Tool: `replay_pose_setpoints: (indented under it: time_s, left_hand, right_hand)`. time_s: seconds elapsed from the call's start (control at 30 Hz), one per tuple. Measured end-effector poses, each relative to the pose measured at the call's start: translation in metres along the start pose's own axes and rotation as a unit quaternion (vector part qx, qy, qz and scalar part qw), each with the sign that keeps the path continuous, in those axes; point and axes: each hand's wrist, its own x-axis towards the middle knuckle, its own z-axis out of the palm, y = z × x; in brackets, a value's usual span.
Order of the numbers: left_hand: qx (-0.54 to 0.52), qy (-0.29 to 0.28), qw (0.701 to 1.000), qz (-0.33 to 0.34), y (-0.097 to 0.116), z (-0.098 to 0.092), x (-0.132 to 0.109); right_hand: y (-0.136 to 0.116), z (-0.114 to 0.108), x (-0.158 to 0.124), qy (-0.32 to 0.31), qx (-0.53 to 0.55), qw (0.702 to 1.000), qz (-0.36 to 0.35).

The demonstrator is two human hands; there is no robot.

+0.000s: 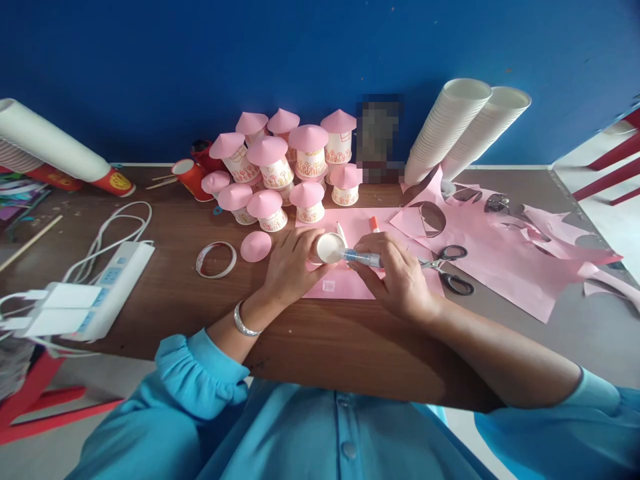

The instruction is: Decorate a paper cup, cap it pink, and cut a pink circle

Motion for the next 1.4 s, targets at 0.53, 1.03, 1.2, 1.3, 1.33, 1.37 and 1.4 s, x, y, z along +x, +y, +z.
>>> replay_pose_setpoints:
  time_s: [0.53,1.03,1.2,1.3,1.33,1.37,1.4]
  left_hand:
    - [0.076,0.049,0.995,0.032,-0.004,-0.011,0.001]
    - [0.09,0.064,0.993,0.052,-0.002,-0.012,0.002]
    - [0.086,0.067,0.993,0.054,0.0,-0.011,0.002]
    - [0.085,0.068,0.993,0.053,-0.001,-0.01,0.002]
    - [0.083,0.067,0.993,0.049,-0.002,-0.01,0.002]
    - [0.08,0.066,0.994,0.045,-0.002,-0.01,0.001]
    - [0.076,0.065,0.994,0.041,-0.002,-0.01,0.001]
  right_hand:
    - [-0.015,0.0,-0.005,-0.034,-0.052,0.997,-0.05]
    - [-0.017,-0.001,-0.005,-0.015,-0.02,0.999,-0.042]
    - [-0.01,-0.006,-0.002,0.014,-0.05,0.998,-0.035]
    - [-0.01,-0.003,-0.003,-0.001,-0.051,0.998,-0.033]
    - [-0.011,-0.002,-0.004,-0.009,-0.041,0.999,-0.032]
    - [-0.012,-0.001,-0.005,-0.017,-0.029,0.999,-0.033]
    - [-0.014,-0.001,-0.005,-0.021,-0.019,0.999,-0.036]
